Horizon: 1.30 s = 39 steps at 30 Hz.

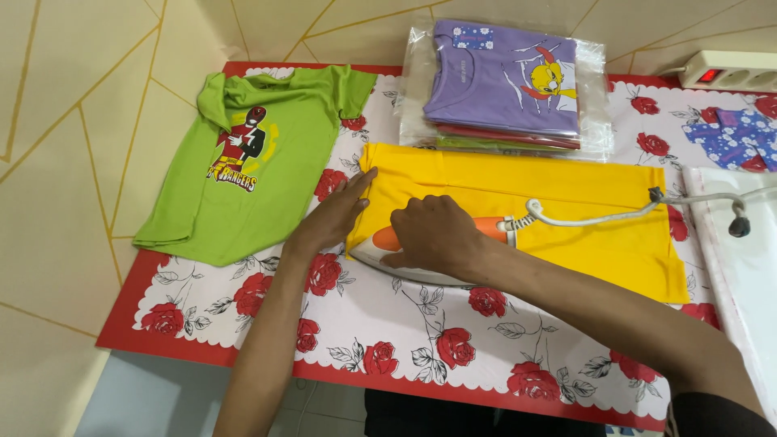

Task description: Ironing a yellow t-shirt on a floral surface and then folding it into a square.

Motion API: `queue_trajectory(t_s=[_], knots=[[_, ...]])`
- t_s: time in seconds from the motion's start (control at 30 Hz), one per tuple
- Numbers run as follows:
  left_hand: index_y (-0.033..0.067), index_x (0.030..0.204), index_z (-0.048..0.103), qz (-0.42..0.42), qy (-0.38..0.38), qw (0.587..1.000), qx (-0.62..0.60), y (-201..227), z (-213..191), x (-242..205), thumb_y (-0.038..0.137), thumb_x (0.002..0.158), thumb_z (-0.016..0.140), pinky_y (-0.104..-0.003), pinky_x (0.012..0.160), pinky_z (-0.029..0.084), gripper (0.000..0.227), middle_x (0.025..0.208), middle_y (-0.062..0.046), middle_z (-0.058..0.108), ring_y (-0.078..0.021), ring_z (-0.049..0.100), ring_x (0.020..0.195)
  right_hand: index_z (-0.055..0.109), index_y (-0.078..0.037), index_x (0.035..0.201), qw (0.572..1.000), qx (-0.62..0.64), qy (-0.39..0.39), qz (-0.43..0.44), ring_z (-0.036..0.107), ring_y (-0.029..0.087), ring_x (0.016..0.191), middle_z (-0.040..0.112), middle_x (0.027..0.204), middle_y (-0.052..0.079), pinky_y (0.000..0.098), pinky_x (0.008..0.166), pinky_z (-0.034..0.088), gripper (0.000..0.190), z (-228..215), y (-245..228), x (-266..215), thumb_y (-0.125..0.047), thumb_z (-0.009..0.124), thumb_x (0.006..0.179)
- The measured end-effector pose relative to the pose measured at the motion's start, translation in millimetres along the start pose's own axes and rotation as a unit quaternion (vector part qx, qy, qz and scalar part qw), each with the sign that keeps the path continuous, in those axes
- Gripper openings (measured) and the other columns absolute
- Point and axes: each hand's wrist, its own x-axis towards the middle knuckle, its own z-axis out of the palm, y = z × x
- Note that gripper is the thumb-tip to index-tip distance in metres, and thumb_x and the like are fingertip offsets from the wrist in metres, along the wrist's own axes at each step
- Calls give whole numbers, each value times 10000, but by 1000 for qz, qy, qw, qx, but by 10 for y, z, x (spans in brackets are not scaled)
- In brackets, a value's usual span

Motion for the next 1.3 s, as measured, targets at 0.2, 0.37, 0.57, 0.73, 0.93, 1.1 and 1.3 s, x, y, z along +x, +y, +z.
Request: queue_trajectory(t_s=[0.2, 0.37, 0.57, 0.73, 0.93, 1.1, 1.3], knots=[[174, 1626, 232, 8, 2, 1000, 7, -17, 6, -11, 154, 1087, 330, -529, 1255, 100, 548, 1618, -297, 257, -451, 228, 1509, 774, -67, 1025, 1000, -7, 9, -5, 767, 285, 772, 762, 831, 112, 396, 838, 617, 627, 97, 31, 16, -653, 742, 807], [205, 1630, 223, 2, 8, 1000, 6, -129, 41, 23, 152, 1090, 330, -533, 1251, 102, 554, 1630, -263, 257, -424, 207, 1524, 774, -89, 1053, 1000, -5, 2, -1, 769, 292, 788, 769, 849, 110, 398, 839, 615, 638, 120, 240, -113, -668, 755, 786], [230, 1633, 218, -16, 9, 1000, -1, -125, 49, 0, 153, 1087, 342, -540, 1245, 114, 566, 1638, -239, 253, -410, 192, 1530, 785, -147, 1109, 998, -16, -39, 37, 777, 285, 828, 787, 890, 90, 402, 888, 602, 631, -52, 498, -415, -673, 764, 761], [220, 1631, 225, -12, 12, 1000, 0, -19, 5, -33, 145, 1082, 349, -533, 1247, 108, 568, 1636, -233, 268, -397, 209, 1531, 784, -179, 1139, 994, -26, -72, 81, 782, 272, 882, 800, 936, 73, 389, 929, 588, 632, -78, 760, -652, -688, 752, 766], [210, 1633, 207, -1, 10, 1000, 10, 26, 12, -37, 169, 1084, 327, -550, 1245, 98, 564, 1631, -241, 274, -408, 203, 1528, 778, -194, 1152, 985, 6, -93, 144, 786, 295, 890, 805, 954, 84, 389, 915, 600, 659, -29, 1125, -988, -710, 757, 744], [203, 1632, 210, 10, 13, 1000, 19, -17, 31, -17, 190, 1088, 312, -543, 1248, 79, 553, 1623, -248, 283, -407, 220, 1521, 772, -235, 1177, 972, 18, -134, 194, 788, 298, 952, 817, 987, 67, 403, 970, 592, 651, -54, 1376, -1275, -706, 752, 729], [268, 1618, 123, -1, 3, 1000, -6, -324, 131, 73, 397, 1050, 243, -461, 1243, 78, 594, 1707, -76, 106, -334, 21, 1571, 607, -377, 1290, 963, -31, -238, 123, 694, 142, 770, 772, 960, -95, 282, 651, 451, 603, 139, 1761, -1412, -750, 643, 817]])
